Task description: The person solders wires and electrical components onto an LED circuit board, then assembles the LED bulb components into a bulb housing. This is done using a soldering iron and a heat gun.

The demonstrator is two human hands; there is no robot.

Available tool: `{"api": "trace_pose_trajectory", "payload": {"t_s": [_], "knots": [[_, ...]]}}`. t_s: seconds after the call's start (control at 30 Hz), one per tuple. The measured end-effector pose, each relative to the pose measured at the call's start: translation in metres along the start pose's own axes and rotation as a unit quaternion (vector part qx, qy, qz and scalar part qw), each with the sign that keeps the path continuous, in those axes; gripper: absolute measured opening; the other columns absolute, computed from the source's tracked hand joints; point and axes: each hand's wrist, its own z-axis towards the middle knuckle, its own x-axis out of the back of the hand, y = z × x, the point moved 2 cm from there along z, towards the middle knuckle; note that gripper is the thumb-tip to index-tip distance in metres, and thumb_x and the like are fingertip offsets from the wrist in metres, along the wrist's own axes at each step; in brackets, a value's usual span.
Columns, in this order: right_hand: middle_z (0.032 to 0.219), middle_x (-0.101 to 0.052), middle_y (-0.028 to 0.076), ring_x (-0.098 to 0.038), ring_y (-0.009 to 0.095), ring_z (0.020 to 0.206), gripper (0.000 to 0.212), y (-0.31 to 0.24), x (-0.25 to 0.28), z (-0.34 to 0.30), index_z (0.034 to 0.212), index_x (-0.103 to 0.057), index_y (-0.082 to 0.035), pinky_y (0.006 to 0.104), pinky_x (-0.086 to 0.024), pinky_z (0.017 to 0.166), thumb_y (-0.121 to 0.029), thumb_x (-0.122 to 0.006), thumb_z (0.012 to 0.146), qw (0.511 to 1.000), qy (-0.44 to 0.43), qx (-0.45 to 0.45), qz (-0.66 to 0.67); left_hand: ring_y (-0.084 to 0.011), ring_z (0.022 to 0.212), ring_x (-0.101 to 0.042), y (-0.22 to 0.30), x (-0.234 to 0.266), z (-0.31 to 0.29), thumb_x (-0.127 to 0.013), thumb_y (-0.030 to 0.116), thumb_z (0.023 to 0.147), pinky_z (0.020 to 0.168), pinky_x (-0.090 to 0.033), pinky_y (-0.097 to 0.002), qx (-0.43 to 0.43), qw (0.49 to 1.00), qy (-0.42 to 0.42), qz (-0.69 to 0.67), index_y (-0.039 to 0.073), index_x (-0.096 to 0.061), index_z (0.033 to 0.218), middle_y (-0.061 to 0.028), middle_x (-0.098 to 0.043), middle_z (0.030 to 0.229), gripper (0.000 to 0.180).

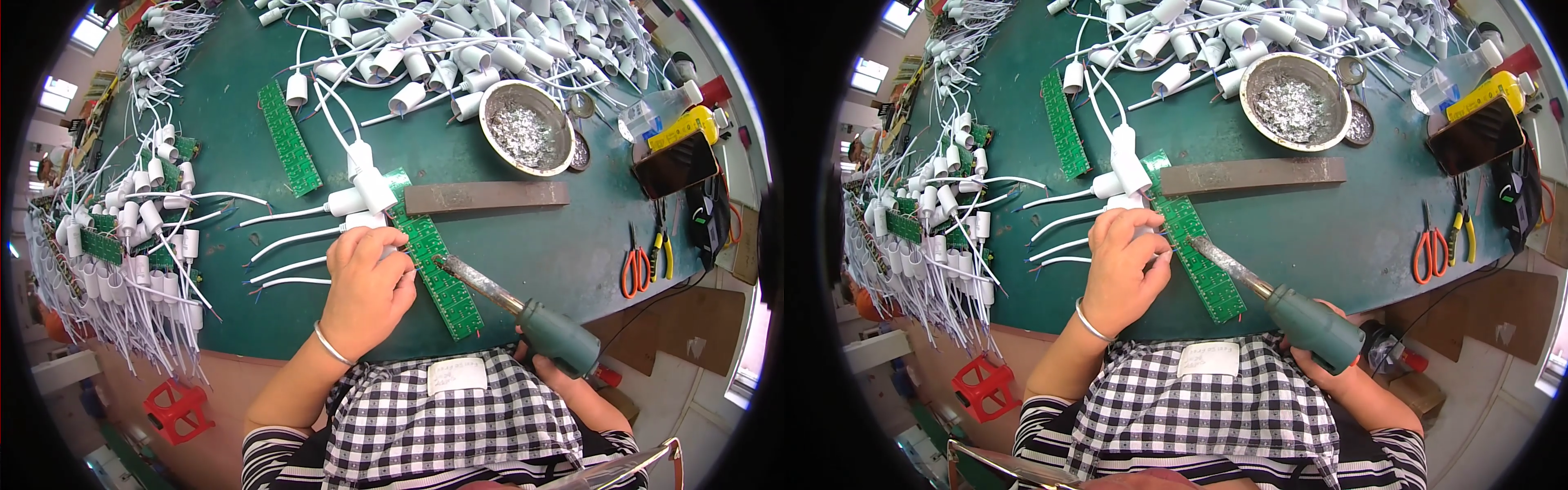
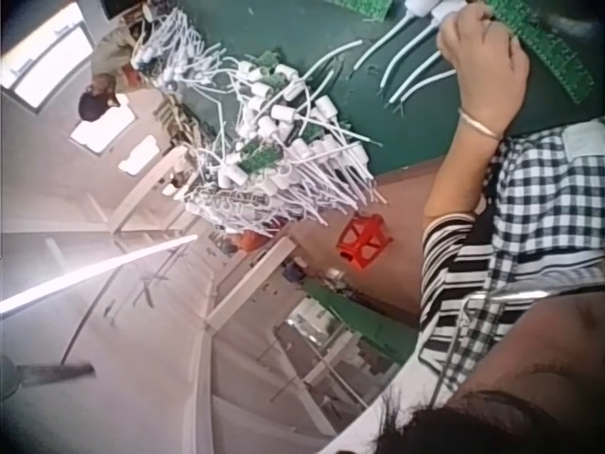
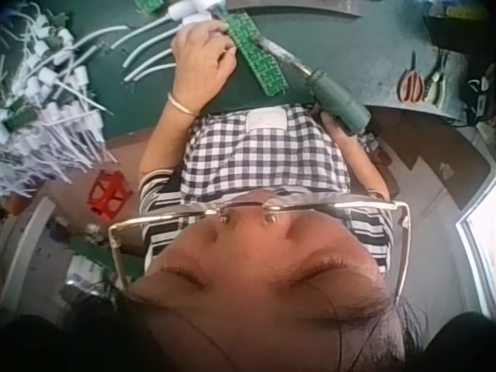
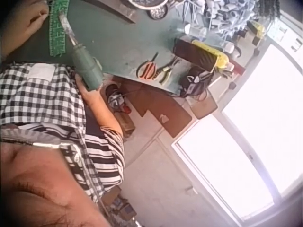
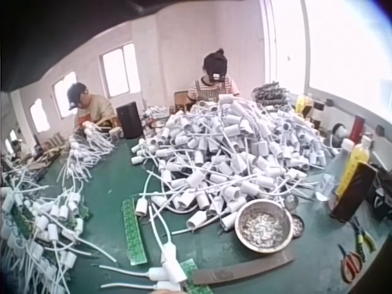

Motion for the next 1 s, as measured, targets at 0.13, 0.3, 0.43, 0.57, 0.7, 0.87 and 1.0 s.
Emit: {"api": "trace_pose_trajectory", "payload": {"t_s": [0.13, 0.3, 0.43, 0.57, 0.7, 0.87, 1.0], "knots": [[0.097, -0.061, 0.012, -0.062, 0.024, 0.084, 0.032, -0.004, -0.002, 0.001, 0.106, -0.057, -0.001, 0.0354, -0.047, 0.08, -0.013, -0.062, 0.077, 0.996, 0.016, 0.041, -0.077, -0.0261, 0.103, -0.044, 0.001, -0.002, 0.0, -0.066, 0.007, 0.065, 0.087, -0.031, -0.0411, 0.008, 1.0, 0.009, 0.012, 0.009, -0.058, 0.073, -0.0019, -0.052, 0.104, 0.011], [0.102, -0.061, 0.014, -0.057, 0.03, 0.097, 0.031, -0.005, -0.003, 0.0, 0.103, -0.061, -0.003, 0.0371, -0.046, 0.084, -0.012, -0.065, 0.075, 0.994, 0.027, 0.013, -0.107, -0.0284, 0.103, -0.042, 0.0, -0.004, 0.0, -0.066, 0.007, 0.065, 0.088, -0.03, -0.0404, 0.013, 1.0, 0.002, 0.01, 0.009, -0.059, 0.072, -0.0045, -0.053, 0.105, 0.01], [0.103, -0.061, 0.014, -0.058, 0.03, 0.096, 0.031, -0.003, -0.004, 0.0, 0.103, -0.062, -0.003, 0.0378, -0.047, 0.085, -0.012, -0.066, 0.074, 0.993, 0.025, 0.003, -0.12, -0.0283, 0.103, -0.042, 0.0, -0.004, -0.001, -0.065, 0.007, 0.064, 0.087, -0.03, -0.0405, 0.013, 1.0, 0.008, 0.015, 0.01, -0.059, 0.072, -0.004, -0.053, 0.105, 0.011], [0.102, -0.062, 0.015, -0.059, 0.032, 0.097, 0.028, -0.011, -0.005, 0.006, 0.101, -0.063, -0.003, 0.0374, -0.046, 0.086, -0.01, -0.065, 0.074, 0.991, 0.014, 0.032, -0.132, -0.0282, 0.103, -0.042, -0.001, -0.006, 0.0, -0.065, 0.007, 0.064, 0.087, -0.03, -0.0405, 0.015, 1.0, 0.005, 0.015, 0.01, -0.059, 0.072, -0.0037, -0.053, 0.105, 0.011], [0.097, -0.063, 0.013, -0.062, 0.028, 0.086, 0.031, -0.001, -0.001, -0.001, 0.107, -0.058, -0.001, 0.0364, -0.048, 0.081, -0.01, -0.063, 0.077, 0.985, 0.03, 0.053, -0.16, -0.0279, 0.103, -0.042, -0.001, -0.005, 0.0, -0.065, 0.007, 0.064, 0.087, -0.03, -0.0404, 0.012, 1.0, 0.009, 0.018, 0.01, -0.059, 0.071, -0.0035, -0.053, 0.105, 0.01], [0.096, -0.058, 0.013, -0.057, 0.015, 0.064, 0.049, -0.021, 0.015, 0.005, 0.126, -0.042, 0.001, 0.026, -0.044, 0.055, -0.029, -0.052, 0.089, 0.99, 0.127, 0.033, 0.058, -0.0253, 0.102, -0.044, 0.002, -0.004, 0.004, -0.066, 0.007, 0.064, 0.086, -0.031, -0.0411, -0.001, 1.0, 0.02, 0.016, 0.009, -0.057, 0.071, -0.0019, -0.052, 0.102, 0.011], [0.119, -0.049, 0.017, -0.058, 0.017, 0.064, 0.058, -0.047, 0.041, 0.025, 0.128, -0.038, 0.004, 0.0246, -0.045, 0.05, -0.033, -0.055, 0.087, 0.942, 0.248, 0.219, 0.054, -0.0286, 0.102, -0.042, 0.001, -0.005, 0.002, -0.065, 0.008, 0.064, 0.087, -0.03, -0.0411, 0.014, 1.0, 0.009, 0.015, 0.009, -0.058, 0.07, -0.0045, -0.053, 0.104, 0.01]]}}
